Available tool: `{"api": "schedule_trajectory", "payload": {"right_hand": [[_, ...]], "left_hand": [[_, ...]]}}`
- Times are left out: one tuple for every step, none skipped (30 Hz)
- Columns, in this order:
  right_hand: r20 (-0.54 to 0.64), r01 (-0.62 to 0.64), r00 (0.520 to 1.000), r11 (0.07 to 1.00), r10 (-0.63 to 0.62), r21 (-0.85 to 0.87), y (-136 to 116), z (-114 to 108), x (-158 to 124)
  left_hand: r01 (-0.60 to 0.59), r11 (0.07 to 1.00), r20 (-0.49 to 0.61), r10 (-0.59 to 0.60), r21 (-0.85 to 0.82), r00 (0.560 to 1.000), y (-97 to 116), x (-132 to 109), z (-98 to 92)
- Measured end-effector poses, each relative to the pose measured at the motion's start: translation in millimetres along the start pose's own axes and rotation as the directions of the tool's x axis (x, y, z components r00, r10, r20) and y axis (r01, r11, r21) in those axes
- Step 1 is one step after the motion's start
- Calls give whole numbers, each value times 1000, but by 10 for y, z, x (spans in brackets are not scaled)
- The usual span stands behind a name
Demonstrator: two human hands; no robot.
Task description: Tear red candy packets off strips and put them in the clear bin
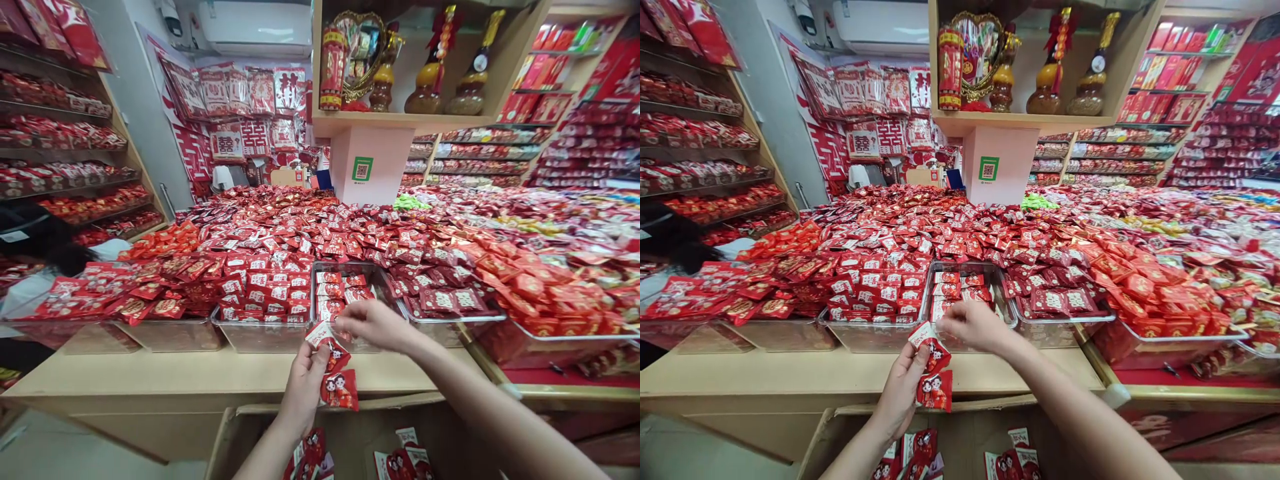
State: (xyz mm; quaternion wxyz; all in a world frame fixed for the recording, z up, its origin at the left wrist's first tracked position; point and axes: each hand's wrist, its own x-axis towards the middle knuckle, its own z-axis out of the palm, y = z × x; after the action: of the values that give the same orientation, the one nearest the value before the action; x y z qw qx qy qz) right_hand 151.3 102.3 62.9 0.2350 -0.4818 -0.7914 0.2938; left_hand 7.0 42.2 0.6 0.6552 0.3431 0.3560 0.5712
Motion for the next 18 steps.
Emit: {"api": "schedule_trajectory", "payload": {"right_hand": [[39,12,999,987,-18,160,-22,100,-86],[43,5,999,955,-19,295,-26,195,-154],[32,-8,999,914,-5,405,-12,282,-202],[11,-21,1000,871,18,490,15,358,-232],[-11,-32,999,830,46,556,51,419,-246],[-24,-39,997,792,68,610,92,464,-251],[-31,-42,996,757,82,652,131,494,-250],[-40,-38,995,731,89,681,167,511,-248],[-49,-31,995,710,92,703,197,517,-248],[-53,-25,994,693,91,720,220,517,-251],[-53,-22,995,678,89,734,237,515,-257],[-53,-16,995,666,83,746,247,514,-267],[-62,-6,995,654,81,757,252,517,-278],[-76,8,994,641,78,768,252,527,-290],[-86,21,994,630,73,777,249,542,-301],[-88,28,994,621,66,783,245,562,-311],[-87,30,994,615,62,788,241,582,-318],[-82,28,995,612,61,791,239,599,-324]], "left_hand": [[-11,1000,-9,11,-7,1000,-2,1,1],[-18,1000,-19,18,-12,1000,-5,4,0],[-21,1000,-23,21,-14,1000,-8,8,-1],[-16,1000,-22,16,-14,1000,-11,12,-3],[-7,1000,-15,7,-11,1000,-13,16,-5],[1,1000,-6,-1,-4,1000,-14,19,-7],[8,1000,0,-8,5,1000,-15,23,-9],[13,1000,6,-13,15,1000,-14,26,-10],[17,1000,9,-17,26,1000,-13,28,-12],[21,999,11,-22,38,1000,-13,31,-13],[27,998,16,-28,51,999,-13,34,-16],[34,997,24,-36,63,999,-15,37,-20],[40,996,32,-42,74,999,-18,39,-25],[43,996,38,-46,81,998,-23,42,-31],[41,995,42,-45,87,998,-28,44,-39],[37,995,47,-42,92,998,-34,46,-47],[32,995,53,-38,98,998,-40,48,-56],[28,994,58,-34,106,998,-46,50,-64]]}}
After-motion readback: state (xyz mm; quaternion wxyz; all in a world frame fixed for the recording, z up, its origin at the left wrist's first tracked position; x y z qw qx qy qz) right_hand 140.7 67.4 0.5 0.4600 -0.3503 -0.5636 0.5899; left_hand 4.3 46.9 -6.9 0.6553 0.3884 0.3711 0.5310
